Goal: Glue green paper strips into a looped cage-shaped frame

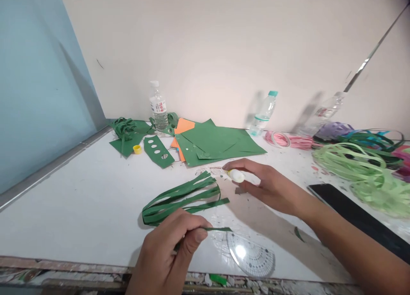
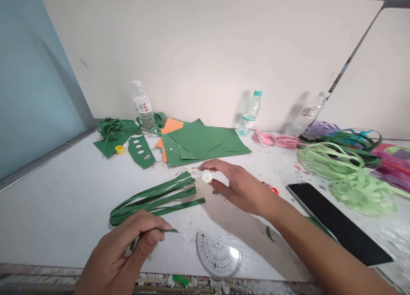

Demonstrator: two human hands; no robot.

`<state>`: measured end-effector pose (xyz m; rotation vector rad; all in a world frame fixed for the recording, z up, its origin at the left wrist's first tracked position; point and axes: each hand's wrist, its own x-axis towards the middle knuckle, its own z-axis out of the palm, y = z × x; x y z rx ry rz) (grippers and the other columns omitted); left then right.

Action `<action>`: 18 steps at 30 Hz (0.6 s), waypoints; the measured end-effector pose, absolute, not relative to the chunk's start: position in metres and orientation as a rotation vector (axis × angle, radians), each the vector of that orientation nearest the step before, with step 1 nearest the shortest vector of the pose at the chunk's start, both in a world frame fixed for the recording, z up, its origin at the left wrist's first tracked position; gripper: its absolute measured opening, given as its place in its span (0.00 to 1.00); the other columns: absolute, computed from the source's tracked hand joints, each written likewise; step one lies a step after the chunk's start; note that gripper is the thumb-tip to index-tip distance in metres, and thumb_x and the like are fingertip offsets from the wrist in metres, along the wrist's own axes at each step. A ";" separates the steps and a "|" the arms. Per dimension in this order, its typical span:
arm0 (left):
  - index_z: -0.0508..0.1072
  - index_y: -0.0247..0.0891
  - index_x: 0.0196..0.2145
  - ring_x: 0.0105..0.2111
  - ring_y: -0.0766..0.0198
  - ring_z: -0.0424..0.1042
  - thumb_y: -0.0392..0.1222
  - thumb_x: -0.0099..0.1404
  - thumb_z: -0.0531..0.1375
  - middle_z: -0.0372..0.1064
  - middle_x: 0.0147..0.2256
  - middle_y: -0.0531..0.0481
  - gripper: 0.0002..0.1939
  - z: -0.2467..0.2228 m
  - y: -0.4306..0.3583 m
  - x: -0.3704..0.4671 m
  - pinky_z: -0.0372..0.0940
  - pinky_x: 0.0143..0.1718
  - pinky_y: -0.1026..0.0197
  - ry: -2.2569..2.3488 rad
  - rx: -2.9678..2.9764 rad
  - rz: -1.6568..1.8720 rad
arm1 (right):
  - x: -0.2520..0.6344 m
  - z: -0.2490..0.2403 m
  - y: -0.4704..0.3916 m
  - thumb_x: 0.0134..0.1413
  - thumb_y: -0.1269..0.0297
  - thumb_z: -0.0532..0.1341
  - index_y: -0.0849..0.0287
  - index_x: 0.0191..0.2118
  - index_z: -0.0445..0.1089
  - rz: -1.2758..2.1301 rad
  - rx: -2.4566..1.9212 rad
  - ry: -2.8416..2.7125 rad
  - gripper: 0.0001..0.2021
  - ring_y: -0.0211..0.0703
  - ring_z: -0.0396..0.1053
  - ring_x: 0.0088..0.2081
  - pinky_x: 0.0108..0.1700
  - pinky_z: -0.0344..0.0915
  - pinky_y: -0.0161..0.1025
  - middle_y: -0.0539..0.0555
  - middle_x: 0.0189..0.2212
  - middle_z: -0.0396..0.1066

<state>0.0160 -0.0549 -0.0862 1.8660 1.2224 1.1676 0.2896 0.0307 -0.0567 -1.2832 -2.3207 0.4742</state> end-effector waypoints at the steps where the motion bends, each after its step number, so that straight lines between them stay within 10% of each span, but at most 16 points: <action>1: 0.79 0.46 0.37 0.26 0.66 0.72 0.47 0.75 0.58 0.76 0.31 0.53 0.12 -0.086 -0.055 0.016 0.65 0.26 0.69 1.218 1.845 1.179 | 0.284 -0.053 0.024 0.68 0.68 0.56 0.50 0.58 0.69 0.547 -1.216 -2.283 0.17 0.52 0.76 0.55 0.42 0.78 0.41 0.56 0.57 0.76; 18: 0.78 0.46 0.37 0.29 0.67 0.72 0.42 0.72 0.58 0.75 0.29 0.56 0.08 -0.076 -0.062 0.023 0.63 0.31 0.69 1.125 1.669 1.183 | 0.241 -0.059 -0.014 0.59 0.78 0.60 0.54 0.49 0.72 1.142 -0.847 -2.169 0.16 0.39 0.76 0.46 0.51 0.71 0.33 0.51 0.44 0.78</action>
